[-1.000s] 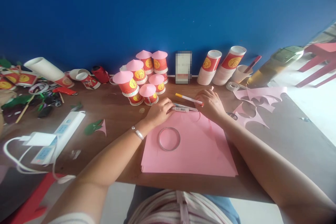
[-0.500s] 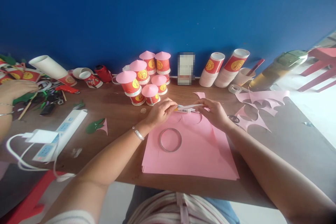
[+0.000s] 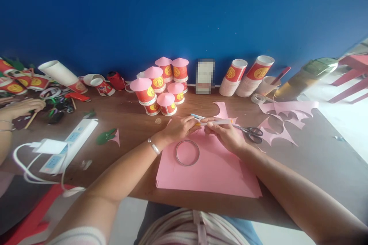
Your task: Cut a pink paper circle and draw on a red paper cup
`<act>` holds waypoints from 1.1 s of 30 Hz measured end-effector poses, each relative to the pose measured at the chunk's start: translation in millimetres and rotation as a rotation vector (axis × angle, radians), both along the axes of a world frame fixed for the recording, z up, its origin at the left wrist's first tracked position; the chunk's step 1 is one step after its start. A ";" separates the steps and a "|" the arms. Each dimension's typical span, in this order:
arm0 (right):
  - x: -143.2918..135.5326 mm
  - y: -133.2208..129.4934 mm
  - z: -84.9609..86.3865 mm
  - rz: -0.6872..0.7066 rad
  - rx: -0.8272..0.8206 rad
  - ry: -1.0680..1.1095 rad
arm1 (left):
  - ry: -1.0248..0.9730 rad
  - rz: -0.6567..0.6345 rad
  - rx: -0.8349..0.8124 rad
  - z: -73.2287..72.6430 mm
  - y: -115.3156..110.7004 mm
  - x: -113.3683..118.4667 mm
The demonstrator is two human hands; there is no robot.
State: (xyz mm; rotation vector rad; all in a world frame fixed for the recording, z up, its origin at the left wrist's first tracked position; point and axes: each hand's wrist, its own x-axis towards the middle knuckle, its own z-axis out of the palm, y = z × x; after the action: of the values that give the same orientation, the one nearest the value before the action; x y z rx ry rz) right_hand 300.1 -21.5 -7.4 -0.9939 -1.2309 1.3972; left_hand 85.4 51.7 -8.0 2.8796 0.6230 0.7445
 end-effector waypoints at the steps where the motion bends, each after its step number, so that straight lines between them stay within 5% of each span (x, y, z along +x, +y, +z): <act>1: 1.4 1.0 0.4 -0.028 -0.008 0.043 | -0.003 0.014 0.022 0.1 0.6 -0.8; 6: 16.0 9.5 -1.2 -0.187 -0.033 0.205 | -0.029 0.076 0.120 -1.2 4.9 -4.5; 20: 20.0 5.7 -22.7 -0.182 0.019 -0.173 | 0.017 0.126 0.162 0.9 4.4 -7.3; 33: 15.6 5.8 -15.5 -0.144 0.021 -0.168 | 0.367 0.374 0.277 -2.5 -16.1 -99.6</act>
State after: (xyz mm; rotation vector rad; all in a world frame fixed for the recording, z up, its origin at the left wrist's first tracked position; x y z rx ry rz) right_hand 315.8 -15.7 -22.9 -1.1811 -1.2670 1.2061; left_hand -14.2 35.6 -10.4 3.2277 1.2169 0.3530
